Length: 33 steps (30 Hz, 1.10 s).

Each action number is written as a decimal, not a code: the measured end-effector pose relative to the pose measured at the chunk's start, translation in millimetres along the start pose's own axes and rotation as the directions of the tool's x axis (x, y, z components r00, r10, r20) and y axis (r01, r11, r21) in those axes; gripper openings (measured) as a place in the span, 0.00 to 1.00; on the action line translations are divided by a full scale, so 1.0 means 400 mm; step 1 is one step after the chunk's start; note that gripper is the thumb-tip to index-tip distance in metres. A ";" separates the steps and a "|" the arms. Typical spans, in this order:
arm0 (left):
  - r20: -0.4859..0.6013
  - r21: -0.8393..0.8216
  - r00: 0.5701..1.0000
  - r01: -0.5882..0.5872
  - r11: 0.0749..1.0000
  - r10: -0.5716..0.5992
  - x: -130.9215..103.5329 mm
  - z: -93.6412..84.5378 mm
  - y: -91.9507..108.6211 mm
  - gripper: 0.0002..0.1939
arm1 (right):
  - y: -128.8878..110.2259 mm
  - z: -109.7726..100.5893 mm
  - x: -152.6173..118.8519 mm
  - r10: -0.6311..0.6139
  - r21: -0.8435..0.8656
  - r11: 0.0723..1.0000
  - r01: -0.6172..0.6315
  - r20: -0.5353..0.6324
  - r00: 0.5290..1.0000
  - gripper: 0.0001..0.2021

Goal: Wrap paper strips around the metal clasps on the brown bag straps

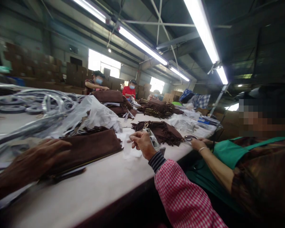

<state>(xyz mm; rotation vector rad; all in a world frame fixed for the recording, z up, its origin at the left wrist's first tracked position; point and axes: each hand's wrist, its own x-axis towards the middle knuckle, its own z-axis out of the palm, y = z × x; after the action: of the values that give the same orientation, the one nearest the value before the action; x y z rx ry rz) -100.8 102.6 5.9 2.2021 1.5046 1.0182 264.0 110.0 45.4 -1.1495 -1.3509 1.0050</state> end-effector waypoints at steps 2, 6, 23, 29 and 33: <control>0.078 -0.095 0.996 0.049 0.994 -0.042 -0.011 -0.024 0.110 0.22 | -0.018 0.068 -0.044 0.002 0.043 0.999 -0.007 0.111 0.994 0.12; 0.334 -0.533 0.940 0.249 0.809 -0.070 -0.033 -0.019 0.239 0.35 | -0.053 0.217 -0.126 -0.042 0.184 0.983 -0.014 0.298 0.954 0.10; 0.335 -0.565 0.835 0.548 0.616 -0.436 -0.266 -0.073 0.110 0.17 | 0.095 0.384 -0.104 -0.204 -0.631 0.326 0.704 0.680 0.704 0.04; 0.315 -0.548 0.849 0.527 0.650 -0.423 -0.264 -0.053 0.097 0.19 | 0.069 0.401 -0.089 -0.175 -0.599 0.235 0.765 0.748 0.640 0.04; 0.436 -0.627 0.732 0.664 0.407 -0.523 -0.223 -0.008 0.083 0.26 | 0.031 0.410 -0.108 -0.165 -0.571 0.566 0.595 0.629 0.760 0.03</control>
<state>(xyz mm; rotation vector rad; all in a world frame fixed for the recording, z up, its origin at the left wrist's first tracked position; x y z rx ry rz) -98.2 8.4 -7.2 0.9788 1.2711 0.9100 101.8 74.6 8.9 -1.0718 -2.5096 0.3731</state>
